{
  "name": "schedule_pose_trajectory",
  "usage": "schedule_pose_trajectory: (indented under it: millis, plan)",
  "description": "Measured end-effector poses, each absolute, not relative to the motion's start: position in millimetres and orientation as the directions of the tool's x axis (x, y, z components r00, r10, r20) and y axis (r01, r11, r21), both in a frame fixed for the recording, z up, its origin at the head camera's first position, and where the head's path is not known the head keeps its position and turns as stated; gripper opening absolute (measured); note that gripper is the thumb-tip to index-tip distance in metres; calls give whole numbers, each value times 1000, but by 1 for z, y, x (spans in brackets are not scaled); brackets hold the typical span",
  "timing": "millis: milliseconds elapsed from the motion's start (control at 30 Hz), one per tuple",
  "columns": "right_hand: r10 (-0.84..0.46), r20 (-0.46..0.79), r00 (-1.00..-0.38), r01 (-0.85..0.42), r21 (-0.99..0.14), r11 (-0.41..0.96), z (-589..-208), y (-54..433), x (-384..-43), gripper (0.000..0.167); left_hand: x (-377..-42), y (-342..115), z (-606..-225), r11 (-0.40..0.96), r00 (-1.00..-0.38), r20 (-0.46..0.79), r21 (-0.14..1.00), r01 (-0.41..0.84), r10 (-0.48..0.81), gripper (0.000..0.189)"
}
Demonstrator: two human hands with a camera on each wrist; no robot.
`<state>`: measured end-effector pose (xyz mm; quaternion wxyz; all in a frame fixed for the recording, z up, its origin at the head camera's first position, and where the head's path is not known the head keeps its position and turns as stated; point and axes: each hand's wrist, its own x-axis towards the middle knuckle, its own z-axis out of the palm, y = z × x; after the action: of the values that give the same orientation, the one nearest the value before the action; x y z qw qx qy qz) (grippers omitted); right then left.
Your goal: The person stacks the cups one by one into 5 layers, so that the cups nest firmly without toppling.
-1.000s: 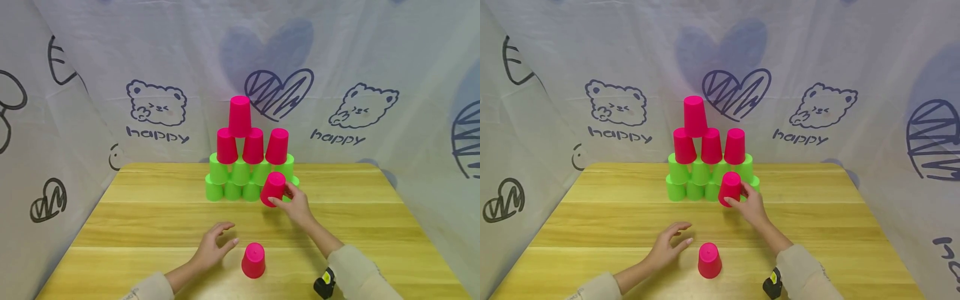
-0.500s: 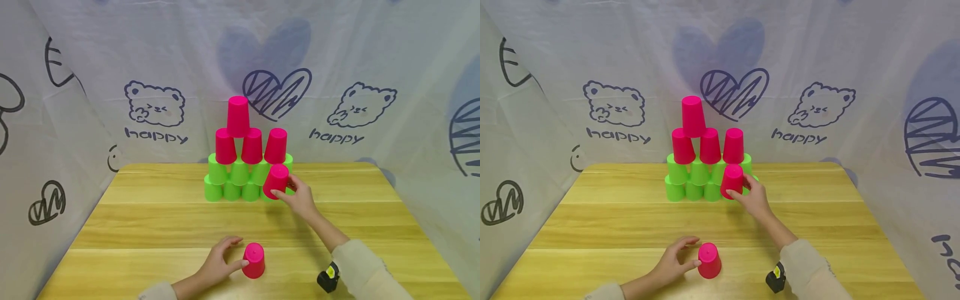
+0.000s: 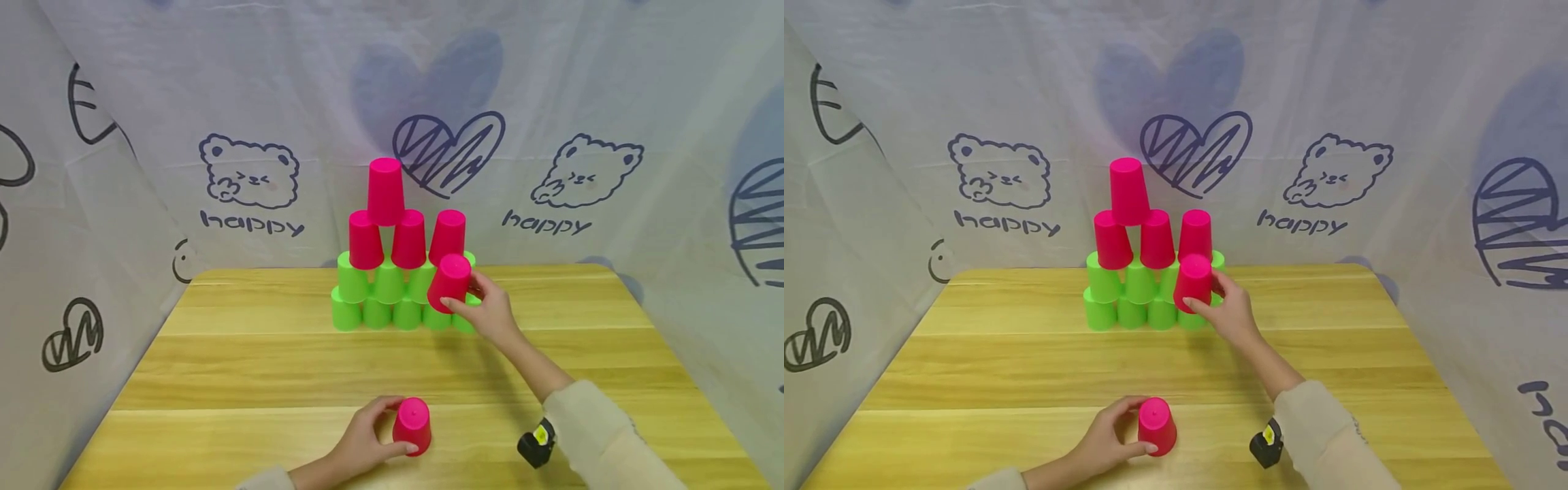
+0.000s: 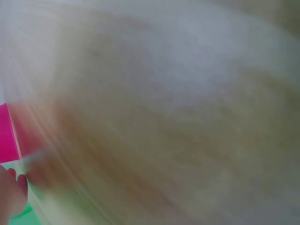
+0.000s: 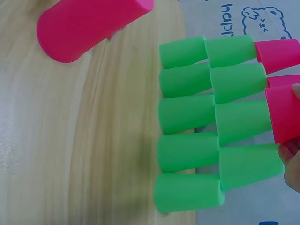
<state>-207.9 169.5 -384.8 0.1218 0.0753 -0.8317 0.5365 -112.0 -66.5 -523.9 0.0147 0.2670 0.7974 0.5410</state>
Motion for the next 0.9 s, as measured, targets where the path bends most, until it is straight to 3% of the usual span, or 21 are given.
schedule_pose_trajectory:
  millis: [433,900]
  plan:
    - [-30,341,-939,-322,-850,417,-363,171,-214,52,-112,-61,-526,211,-827,305,872,442,472,55]
    - [-25,391,-920,-366,-838,405,-336,173,-220,51,-114,-63,-526,233,-787,341,827,511,515,57]
